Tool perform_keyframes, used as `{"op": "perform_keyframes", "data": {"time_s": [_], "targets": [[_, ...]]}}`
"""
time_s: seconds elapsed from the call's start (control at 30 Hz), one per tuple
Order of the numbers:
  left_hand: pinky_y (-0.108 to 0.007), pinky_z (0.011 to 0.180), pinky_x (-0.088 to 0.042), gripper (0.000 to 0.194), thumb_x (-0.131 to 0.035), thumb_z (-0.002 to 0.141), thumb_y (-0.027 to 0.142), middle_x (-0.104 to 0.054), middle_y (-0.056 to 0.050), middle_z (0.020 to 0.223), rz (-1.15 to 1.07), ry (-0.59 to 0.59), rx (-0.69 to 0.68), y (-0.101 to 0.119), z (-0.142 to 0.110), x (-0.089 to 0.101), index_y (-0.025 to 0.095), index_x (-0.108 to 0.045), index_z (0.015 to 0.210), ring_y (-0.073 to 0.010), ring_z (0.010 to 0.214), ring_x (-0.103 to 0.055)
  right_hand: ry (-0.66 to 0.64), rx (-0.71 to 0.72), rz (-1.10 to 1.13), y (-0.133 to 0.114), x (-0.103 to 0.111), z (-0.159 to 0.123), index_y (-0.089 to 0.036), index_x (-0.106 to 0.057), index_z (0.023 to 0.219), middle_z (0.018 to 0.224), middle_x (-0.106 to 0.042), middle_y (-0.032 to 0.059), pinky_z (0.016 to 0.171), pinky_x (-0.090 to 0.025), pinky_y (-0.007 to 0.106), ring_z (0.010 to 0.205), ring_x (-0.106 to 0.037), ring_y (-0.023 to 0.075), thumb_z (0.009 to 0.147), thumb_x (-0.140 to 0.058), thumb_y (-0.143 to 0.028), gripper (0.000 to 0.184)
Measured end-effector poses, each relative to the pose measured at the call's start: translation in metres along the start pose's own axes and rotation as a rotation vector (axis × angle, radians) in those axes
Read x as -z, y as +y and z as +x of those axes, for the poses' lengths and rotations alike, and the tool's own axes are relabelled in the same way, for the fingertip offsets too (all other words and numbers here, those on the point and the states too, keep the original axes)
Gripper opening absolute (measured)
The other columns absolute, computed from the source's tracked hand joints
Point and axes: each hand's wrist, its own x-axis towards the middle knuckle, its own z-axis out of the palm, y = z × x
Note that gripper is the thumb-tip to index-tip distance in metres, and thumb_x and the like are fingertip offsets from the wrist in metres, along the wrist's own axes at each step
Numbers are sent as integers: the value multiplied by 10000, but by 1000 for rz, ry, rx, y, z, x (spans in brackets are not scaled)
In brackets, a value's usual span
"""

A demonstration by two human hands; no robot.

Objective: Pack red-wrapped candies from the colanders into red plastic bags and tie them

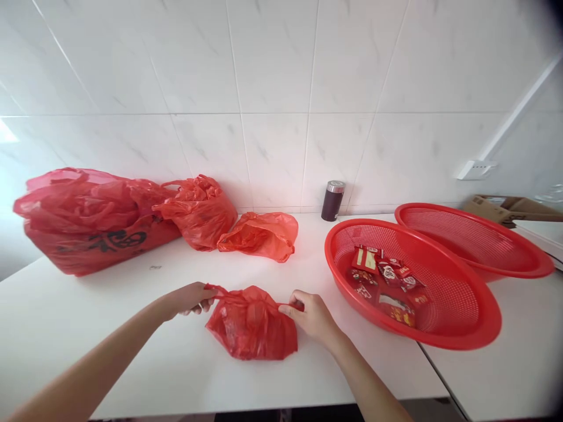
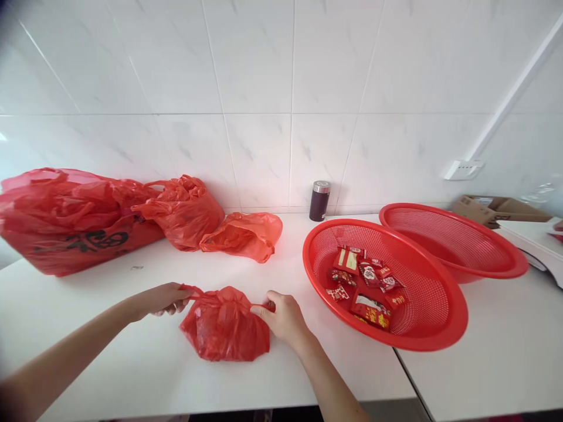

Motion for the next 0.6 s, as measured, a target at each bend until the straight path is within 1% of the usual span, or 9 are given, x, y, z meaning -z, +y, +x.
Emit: {"op": "perform_keyframes", "data": {"time_s": [0.03,0.1,0.17,0.23,0.33,0.4,0.47,0.53,0.6], "targets": [[-421,719,-533,292,-521,910,386,-698,-84,892,1,40,-28,4,-9,5,139,-641,1009,-219,747,-658,3,15,31,-8,3,-1,-195,-514,668,643,-548,-39,572,-342,234,602,-442,111,849,-607,-459,334],[-504,927,-450,355,-447,907,305,-633,-147,1223,-10,158,-147,22,-26,7,164,-565,1210,-293,1065,-605,-7,65,88,-25,6,-2,-194,-533,680,657,-560,-33,593,-361,235,614,-454,113,861,-598,-435,309],[-456,1083,-320,443,-457,881,290,-497,-84,1438,-39,206,-334,45,-43,-3,245,-499,1320,-280,1295,-442,-21,118,167,-40,6,-3,-191,-542,690,663,-558,-27,607,-377,235,628,-469,118,862,-601,-429,300],[-403,1035,-376,421,-574,792,254,-636,-43,1279,-71,107,-472,63,-57,-20,290,-611,1211,-275,1201,-527,-14,140,260,-48,3,-5,-188,-542,692,662,-545,-23,615,-390,235,643,-483,124,864,-599,-436,307],[-401,849,-475,357,-584,685,99,-739,-44,928,-170,-15,-470,65,-79,-36,255,-714,978,-283,931,-642,33,83,325,-42,-3,-11,-187,-557,708,682,-545,-12,639,-407,240,671,-499,138,861,-600,-469,324],[-350,781,-500,303,-566,703,87,-741,-22,875,-309,-52,-414,48,-100,-29,242,-714,918,-247,861,-658,62,19,324,-29,-8,-13,-190,-569,731,683,-527,-11,634,-404,241,668,-486,141,861,-587,-498,335],[-298,755,-522,193,-577,776,172,-744,-10,890,-481,-63,-335,17,-130,-6,226,-705,911,-216,850,-669,79,-51,320,-13,-15,-14,-198,-563,745,652,-474,-22,607,-392,239,632,-445,136,872,-555,-526,352],[-291,769,-542,202,-570,842,297,-745,-33,949,-637,-22,-215,-25,-166,25,194,-694,964,-221,890,-676,61,-99,288,0,-25,-15,-204,-543,732,630,-427,-30,588,-382,236,608,-412,132,877,-528,-548,374],[-313,753,-563,329,-515,894,394,-744,-55,981,-744,62,-63,-79,-206,54,176,-657,1095,-233,894,-685,8,-106,208,8,-37,-17,-206,-516,699,629,-413,-29,578,-377,234,607,-409,133,868,-519,-568,399]]}}
